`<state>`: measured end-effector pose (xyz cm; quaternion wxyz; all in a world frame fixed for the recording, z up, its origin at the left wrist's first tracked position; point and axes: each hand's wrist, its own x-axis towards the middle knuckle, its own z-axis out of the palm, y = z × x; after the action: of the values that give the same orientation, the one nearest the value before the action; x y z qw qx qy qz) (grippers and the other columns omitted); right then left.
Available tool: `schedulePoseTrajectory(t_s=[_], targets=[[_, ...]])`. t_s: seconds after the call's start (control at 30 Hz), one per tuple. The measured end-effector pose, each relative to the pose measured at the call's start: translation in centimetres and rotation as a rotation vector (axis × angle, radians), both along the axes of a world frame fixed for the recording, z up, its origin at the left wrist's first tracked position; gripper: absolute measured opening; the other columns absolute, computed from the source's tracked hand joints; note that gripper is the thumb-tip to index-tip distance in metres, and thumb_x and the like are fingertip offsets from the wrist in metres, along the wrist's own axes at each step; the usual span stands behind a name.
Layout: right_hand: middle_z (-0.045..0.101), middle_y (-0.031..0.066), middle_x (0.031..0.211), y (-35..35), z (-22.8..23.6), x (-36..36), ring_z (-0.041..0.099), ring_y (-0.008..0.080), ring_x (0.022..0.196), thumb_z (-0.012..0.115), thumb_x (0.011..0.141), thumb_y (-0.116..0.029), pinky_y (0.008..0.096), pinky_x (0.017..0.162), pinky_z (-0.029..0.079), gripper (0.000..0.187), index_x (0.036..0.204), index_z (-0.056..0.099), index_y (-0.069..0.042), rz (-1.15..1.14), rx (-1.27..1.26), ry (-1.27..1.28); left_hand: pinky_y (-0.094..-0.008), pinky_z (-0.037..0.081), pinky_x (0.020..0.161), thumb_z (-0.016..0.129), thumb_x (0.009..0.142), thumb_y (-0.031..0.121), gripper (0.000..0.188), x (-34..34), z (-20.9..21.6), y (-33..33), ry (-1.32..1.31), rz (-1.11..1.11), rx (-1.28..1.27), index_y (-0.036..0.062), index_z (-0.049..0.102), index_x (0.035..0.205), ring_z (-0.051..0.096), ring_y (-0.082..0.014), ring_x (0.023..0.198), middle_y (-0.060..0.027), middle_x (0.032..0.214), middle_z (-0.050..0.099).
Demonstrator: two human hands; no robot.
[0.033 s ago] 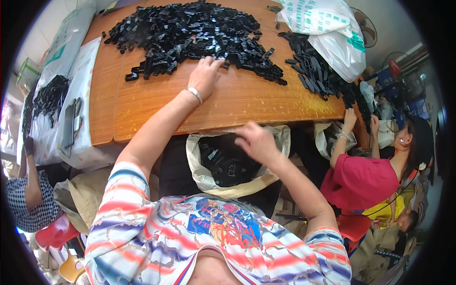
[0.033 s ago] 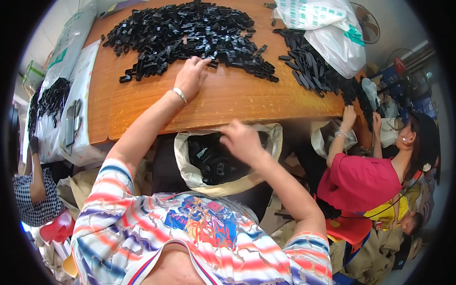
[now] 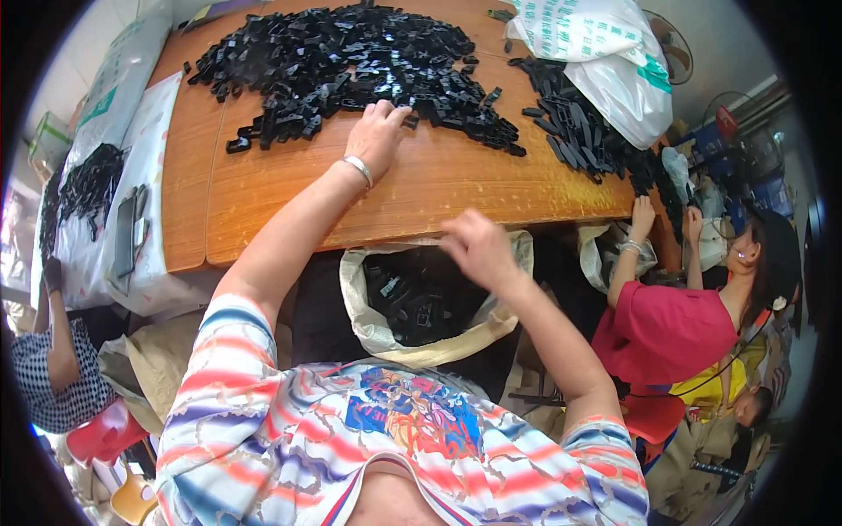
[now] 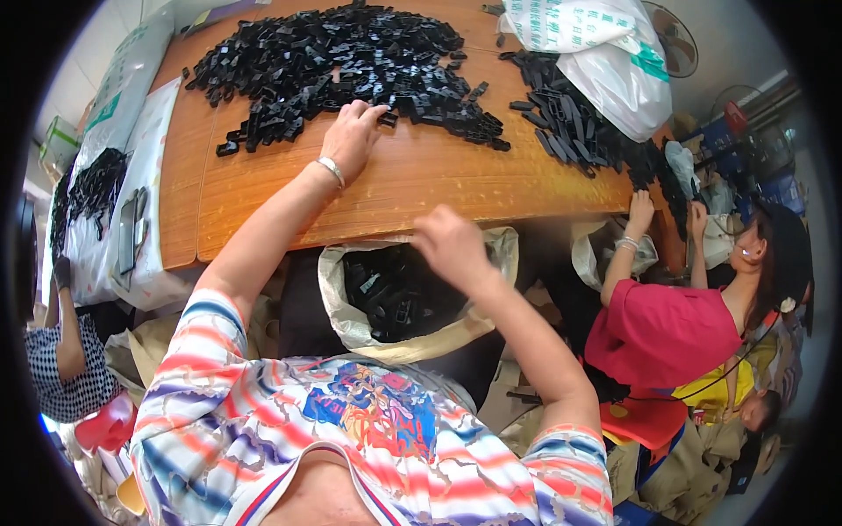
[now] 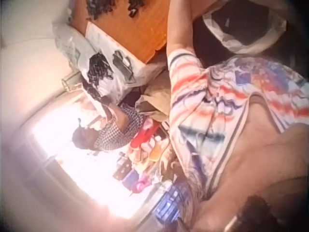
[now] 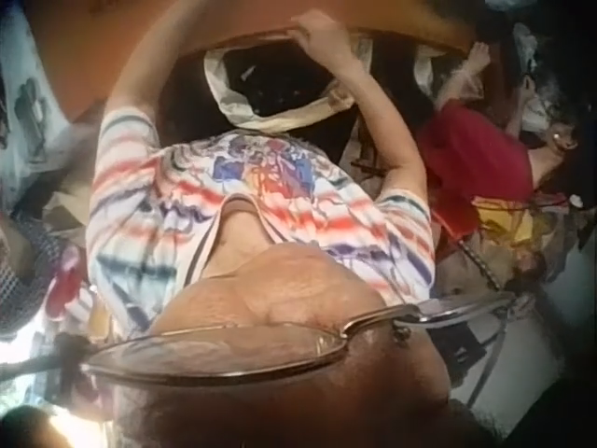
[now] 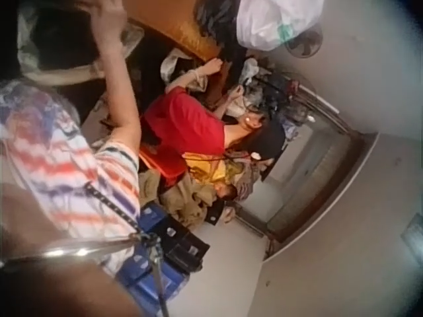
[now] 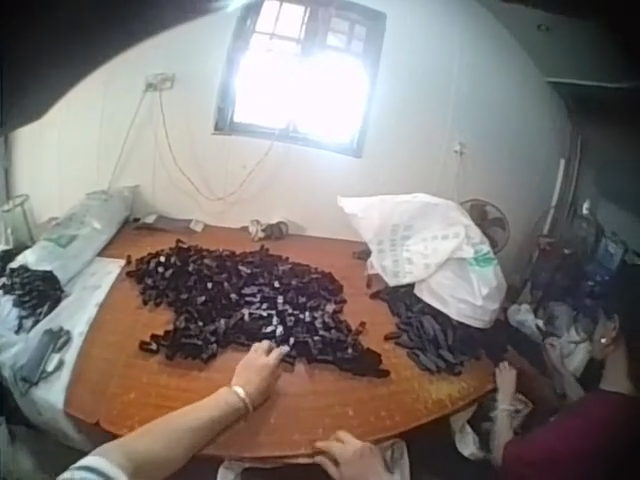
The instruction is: Sorting and inspecting small black plastic components on a table in a workshop.
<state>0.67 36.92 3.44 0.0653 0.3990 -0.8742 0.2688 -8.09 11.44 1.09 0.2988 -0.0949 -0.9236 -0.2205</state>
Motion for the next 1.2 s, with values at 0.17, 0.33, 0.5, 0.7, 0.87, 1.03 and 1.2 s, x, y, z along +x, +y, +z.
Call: schedulePoseTrajectory(t_s=[0.17,0.33,0.5,0.7,0.87,1.03,1.2], targets=[[0.062,0.0130,0.099,1.9,0.2,-10.6,0.064,0.0337,0.088,0.070,0.081,-0.008,0.0421,0.076,0.052,0.022,0.103,0.070,-0.007,-0.370,0.006,0.142,-0.0359,0.054,0.077,0.064,0.079,0.012,0.008,-3.7,-1.6,-0.3,0.094,-0.008,-0.228,0.0075,0.064,0.086,0.056,-0.0269,0.100,-0.0086,0.103,0.057],[0.056,0.0133,0.111,1.5,-0.9,-15.8,0.064,0.0363,0.092,0.068,0.082,-0.008,0.0459,0.079,0.053,0.026,0.108,0.068,-0.011,-0.502,0.197,0.134,-0.0370,0.051,0.080,0.069,0.079,0.010,0.008,-2.1,-1.7,0.1,-0.010,-0.055,-0.251,0.0075,0.064,0.085,0.055,-0.0271,0.100,-0.0078,0.100,0.058],[0.056,0.0154,0.111,0.6,-1.3,-15.5,0.064,0.0367,0.093,0.071,0.082,-0.011,0.0468,0.081,0.052,0.023,0.104,0.065,-0.009,-0.512,0.246,0.106,-0.0420,0.050,0.076,0.073,0.080,0.019,0.030,2.9,0.0,2.0,-0.225,-0.066,0.020,0.0044,0.052,0.095,0.060,-0.0346,0.089,-0.0151,0.095,0.059],[0.062,0.0194,0.105,-0.9,-0.6,-11.5,0.062,0.0374,0.098,0.078,0.077,-0.019,0.0453,0.083,0.051,0.031,0.100,0.065,-0.003,-0.427,0.218,-0.085,-0.0424,0.049,0.081,0.075,0.077,0.018,0.044,5.7,-0.5,2.8,-0.214,-0.098,0.091,0.0029,0.052,0.110,0.059,-0.0364,0.098,-0.0181,0.101,0.060],[0.065,0.0168,0.100,-0.6,-0.8,-9.4,0.063,0.0366,0.095,0.076,0.078,-0.018,0.0443,0.082,0.051,0.028,0.100,0.066,-0.003,-0.385,0.164,-0.068,-0.0405,0.049,0.082,0.069,0.081,0.015,0.042,7.0,0.4,4.2,-0.256,-0.221,0.195,0.0027,0.053,0.118,0.061,-0.0353,0.092,-0.0168,0.098,0.060],[0.067,0.0171,0.097,0.0,-0.9,-8.3,0.064,0.0360,0.094,0.073,0.079,-0.016,0.0437,0.082,0.051,0.026,0.101,0.066,-0.002,-0.381,0.007,-0.131,-0.0395,0.050,0.081,0.065,0.081,0.006,0.037,6.6,1.1,4.7,-0.214,-0.241,0.132,0.0071,0.057,0.116,0.058,-0.0337,0.094,-0.0138,0.099,0.059],[0.068,0.0188,0.094,-0.3,-1.0,-6.5,0.065,0.0355,0.093,0.072,0.078,-0.013,0.0423,0.082,0.051,0.025,0.099,0.065,0.000,-0.369,-0.133,-0.171,-0.0384,0.049,0.086,0.067,0.071,0.000,0.037,4.9,1.0,4.1,-0.118,-0.336,-0.160,0.0106,0.066,0.106,0.054,-0.0313,0.103,-0.0102,0.105,0.057]])
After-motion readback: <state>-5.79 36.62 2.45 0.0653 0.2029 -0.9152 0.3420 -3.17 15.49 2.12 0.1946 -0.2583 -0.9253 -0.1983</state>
